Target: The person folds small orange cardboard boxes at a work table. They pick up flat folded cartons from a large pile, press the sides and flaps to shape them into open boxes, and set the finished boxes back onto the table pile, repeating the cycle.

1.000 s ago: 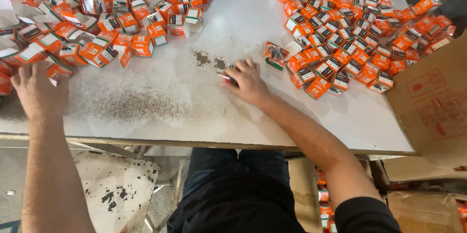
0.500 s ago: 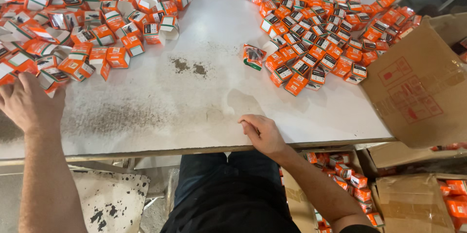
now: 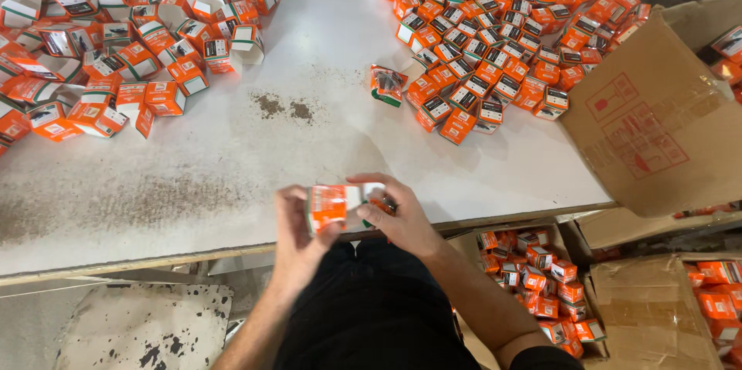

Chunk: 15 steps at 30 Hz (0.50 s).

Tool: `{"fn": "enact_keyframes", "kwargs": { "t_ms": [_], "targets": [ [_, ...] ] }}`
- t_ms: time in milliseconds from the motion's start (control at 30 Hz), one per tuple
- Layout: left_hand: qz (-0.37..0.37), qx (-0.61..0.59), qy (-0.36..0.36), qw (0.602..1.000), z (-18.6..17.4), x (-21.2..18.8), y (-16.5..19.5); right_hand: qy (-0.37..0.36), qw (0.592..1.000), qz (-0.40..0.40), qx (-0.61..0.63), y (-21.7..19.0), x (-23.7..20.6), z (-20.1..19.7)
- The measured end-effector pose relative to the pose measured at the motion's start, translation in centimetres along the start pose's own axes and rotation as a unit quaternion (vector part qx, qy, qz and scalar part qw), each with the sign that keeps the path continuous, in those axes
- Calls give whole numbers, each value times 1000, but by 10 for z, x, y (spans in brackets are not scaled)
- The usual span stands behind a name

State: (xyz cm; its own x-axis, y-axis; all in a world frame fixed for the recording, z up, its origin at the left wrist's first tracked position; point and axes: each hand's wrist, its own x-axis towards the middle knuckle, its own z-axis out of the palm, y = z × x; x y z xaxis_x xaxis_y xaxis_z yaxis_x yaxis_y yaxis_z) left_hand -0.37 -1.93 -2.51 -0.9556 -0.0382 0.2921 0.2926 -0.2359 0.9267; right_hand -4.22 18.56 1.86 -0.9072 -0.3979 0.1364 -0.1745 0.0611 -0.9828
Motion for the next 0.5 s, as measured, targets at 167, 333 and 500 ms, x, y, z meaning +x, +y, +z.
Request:
{"fn": "enact_keyframes", "kwargs": {
  "t_ms": [167, 333, 500],
  "targets": [
    [186, 250, -55, 948, 31, 15, 32, 51, 963, -172, -200, -19, 2, -15],
    [302, 435, -244, 812, 13, 37, 78, -55, 890, -199, -407, -41, 25, -36],
    [220, 460, -274, 815, 8, 42, 96, -135, 902, -109, -396, -59, 36, -35]
  ]
}}
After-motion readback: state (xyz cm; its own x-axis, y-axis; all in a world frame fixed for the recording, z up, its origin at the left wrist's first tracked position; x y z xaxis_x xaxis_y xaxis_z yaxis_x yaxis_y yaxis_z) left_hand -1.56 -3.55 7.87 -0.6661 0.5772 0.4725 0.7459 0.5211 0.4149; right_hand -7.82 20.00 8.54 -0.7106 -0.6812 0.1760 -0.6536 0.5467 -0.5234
